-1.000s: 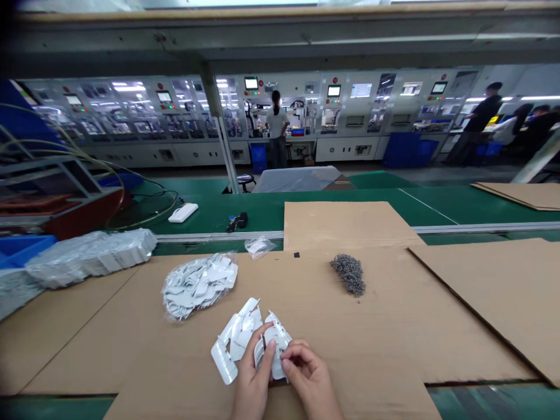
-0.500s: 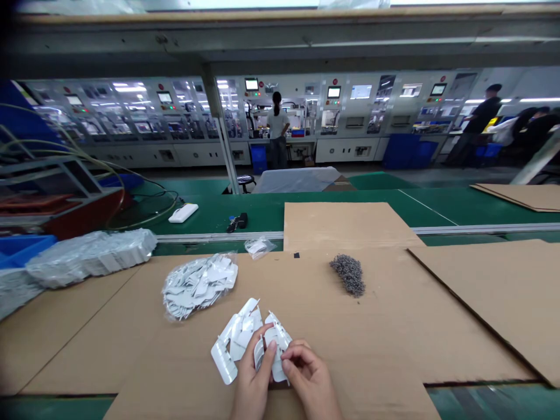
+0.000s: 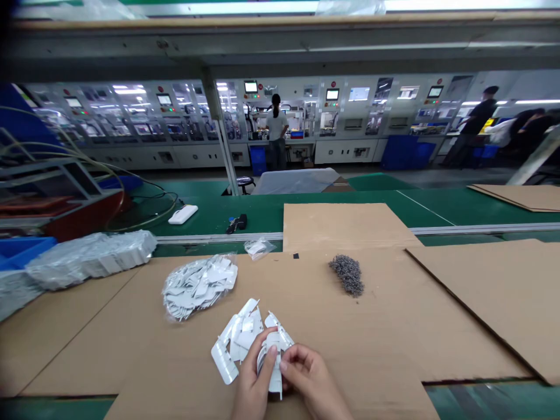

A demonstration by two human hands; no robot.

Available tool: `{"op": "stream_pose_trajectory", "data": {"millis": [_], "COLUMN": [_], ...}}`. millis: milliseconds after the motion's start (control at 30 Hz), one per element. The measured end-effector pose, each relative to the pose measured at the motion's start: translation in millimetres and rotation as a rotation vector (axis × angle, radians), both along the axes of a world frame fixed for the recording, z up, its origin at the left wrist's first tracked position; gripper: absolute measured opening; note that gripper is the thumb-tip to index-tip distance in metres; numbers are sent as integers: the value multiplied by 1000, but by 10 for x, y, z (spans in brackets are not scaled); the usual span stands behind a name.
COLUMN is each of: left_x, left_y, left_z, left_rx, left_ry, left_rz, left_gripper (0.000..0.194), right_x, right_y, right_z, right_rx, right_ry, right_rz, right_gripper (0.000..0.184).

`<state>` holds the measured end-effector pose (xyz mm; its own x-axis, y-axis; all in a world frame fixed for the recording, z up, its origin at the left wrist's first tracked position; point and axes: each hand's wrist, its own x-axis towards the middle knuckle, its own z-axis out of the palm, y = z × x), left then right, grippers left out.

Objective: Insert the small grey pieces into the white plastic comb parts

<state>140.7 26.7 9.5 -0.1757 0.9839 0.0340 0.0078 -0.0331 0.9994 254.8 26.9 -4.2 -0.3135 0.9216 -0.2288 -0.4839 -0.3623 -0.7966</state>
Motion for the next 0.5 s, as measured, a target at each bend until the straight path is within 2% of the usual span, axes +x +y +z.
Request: {"op": "stream_pose_trajectory", "data": {"millis": [167,333,500], "left_x": [18,17,9], "left_y": [-7,-10,-24], "left_z": [2,-6,-21], "left_rx": [-27,-18,-13], "left_ry": [-11,-10,-6], "left_rz": [-8,-24,-14], "left_gripper": [33,36,36], "right_x": [29,20,54], "right_y": [9,33,53], "right_z": [29,6,31], "right_rx": [-89,-96,-112], "right_ry": [98,58,-6], "right_rz": [40,12,155], "right_gripper": [18,17,17]}}
